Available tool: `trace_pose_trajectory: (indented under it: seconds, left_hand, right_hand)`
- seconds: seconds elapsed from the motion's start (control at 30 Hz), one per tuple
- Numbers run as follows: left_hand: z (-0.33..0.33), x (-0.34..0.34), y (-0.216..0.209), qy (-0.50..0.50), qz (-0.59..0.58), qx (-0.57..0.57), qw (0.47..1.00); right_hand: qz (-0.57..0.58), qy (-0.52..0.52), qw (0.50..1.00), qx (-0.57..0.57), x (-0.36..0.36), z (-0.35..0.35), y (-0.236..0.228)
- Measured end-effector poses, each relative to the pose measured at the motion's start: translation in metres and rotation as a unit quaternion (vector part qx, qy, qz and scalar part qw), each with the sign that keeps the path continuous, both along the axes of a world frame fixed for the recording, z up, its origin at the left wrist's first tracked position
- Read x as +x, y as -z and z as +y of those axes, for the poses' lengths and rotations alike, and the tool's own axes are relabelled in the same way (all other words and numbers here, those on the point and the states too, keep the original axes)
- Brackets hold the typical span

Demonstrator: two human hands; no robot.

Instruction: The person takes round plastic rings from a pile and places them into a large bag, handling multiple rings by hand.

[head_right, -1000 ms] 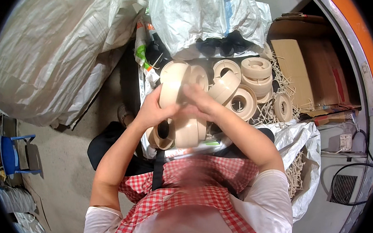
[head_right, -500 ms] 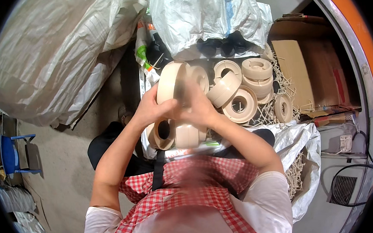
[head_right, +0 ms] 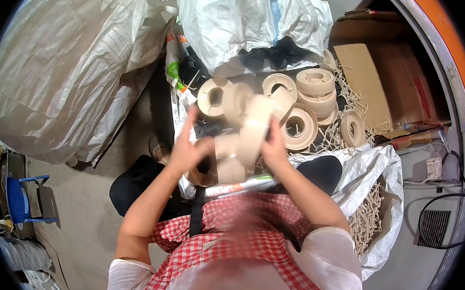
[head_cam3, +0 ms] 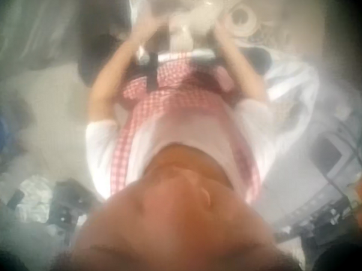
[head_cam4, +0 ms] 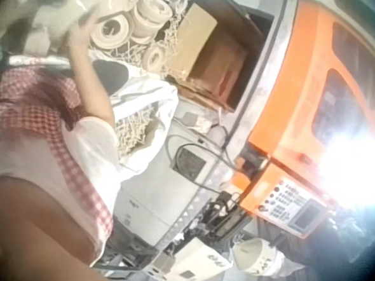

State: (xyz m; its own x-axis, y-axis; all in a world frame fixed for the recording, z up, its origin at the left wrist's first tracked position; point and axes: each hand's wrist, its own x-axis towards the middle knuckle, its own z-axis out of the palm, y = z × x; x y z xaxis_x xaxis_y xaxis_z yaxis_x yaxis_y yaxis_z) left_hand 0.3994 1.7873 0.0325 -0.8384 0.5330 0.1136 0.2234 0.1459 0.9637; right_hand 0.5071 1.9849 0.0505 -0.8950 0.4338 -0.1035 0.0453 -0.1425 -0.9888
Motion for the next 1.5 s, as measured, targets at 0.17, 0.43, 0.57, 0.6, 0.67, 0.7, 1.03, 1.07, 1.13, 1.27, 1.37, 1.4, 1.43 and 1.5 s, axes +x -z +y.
trace_pose_trajectory:
  seconds: [0.17, 0.43, 0.57, 0.6, 0.67, 0.7, 1.03, 1.07, 1.13, 1.27, 1.37, 1.4, 1.43, 1.5]
  left_hand:
    - [-0.035, -0.012, 0.076, -0.096, -0.162, -0.236, 0.953]
    - [-0.008, 0.013, 0.089, 0.059, -0.410, 0.082, 0.907]
    - [-0.031, 0.034, 0.091, 0.017, -0.326, 0.013, 0.945]
    - [-0.035, 0.047, 0.059, -0.015, -0.254, -0.003, 0.967]
    - [-0.031, 0.069, -0.029, 0.026, -0.081, -0.132, 0.988]
    - [-0.041, 0.080, -0.045, 0.050, -0.042, -0.097, 0.993]
    - [-0.101, -0.004, -0.270, 0.141, 0.666, 0.103, 0.725]
    - [-0.142, -0.003, -0.280, 0.064, 0.687, 0.027, 0.724]
    - [-0.155, -0.001, -0.330, -0.039, 0.732, 0.012, 0.680]
    - [-0.128, -0.032, -0.351, -0.198, 0.633, 0.132, 0.737]
    - [-0.139, -0.048, -0.269, -0.203, 0.323, 0.134, 0.915]
    - [-0.127, -0.056, -0.224, -0.165, 0.213, 0.129, 0.954]
    - [-0.116, -0.064, -0.180, -0.138, 0.102, 0.115, 0.978]
    - [-0.080, -0.057, -0.103, -0.136, 0.018, 0.093, 0.986]
  right_hand:
    - [-0.192, 0.006, 0.975, -0.114, 0.060, 0.038, 0.045]
    - [-0.150, -0.021, 0.973, -0.176, 0.018, 0.033, 0.124]
    - [-0.131, -0.098, 0.974, -0.160, 0.028, 0.026, 0.133]
    - [-0.094, -0.071, 0.978, -0.173, 0.036, 0.005, 0.083]
    - [0.036, -0.038, 0.978, -0.202, 0.060, -0.005, 0.010]
    - [0.040, -0.033, 0.983, -0.178, 0.067, -0.008, -0.009]
    - [0.316, -0.087, 0.832, 0.449, -0.105, -0.060, -0.293]
    - [0.338, -0.148, 0.820, 0.437, -0.159, -0.109, -0.291]
    - [0.317, -0.143, 0.802, 0.486, -0.175, -0.129, -0.341]
    - [0.400, 0.033, 0.700, 0.591, -0.160, -0.075, -0.371]
    - [0.268, -0.141, 0.815, 0.495, -0.159, -0.068, -0.222]
    - [0.197, -0.231, 0.844, 0.442, -0.145, -0.063, -0.173]
    - [0.057, -0.259, 0.794, 0.547, -0.141, -0.051, -0.112]
    - [-0.145, -0.397, 0.741, 0.522, -0.111, -0.038, -0.011]
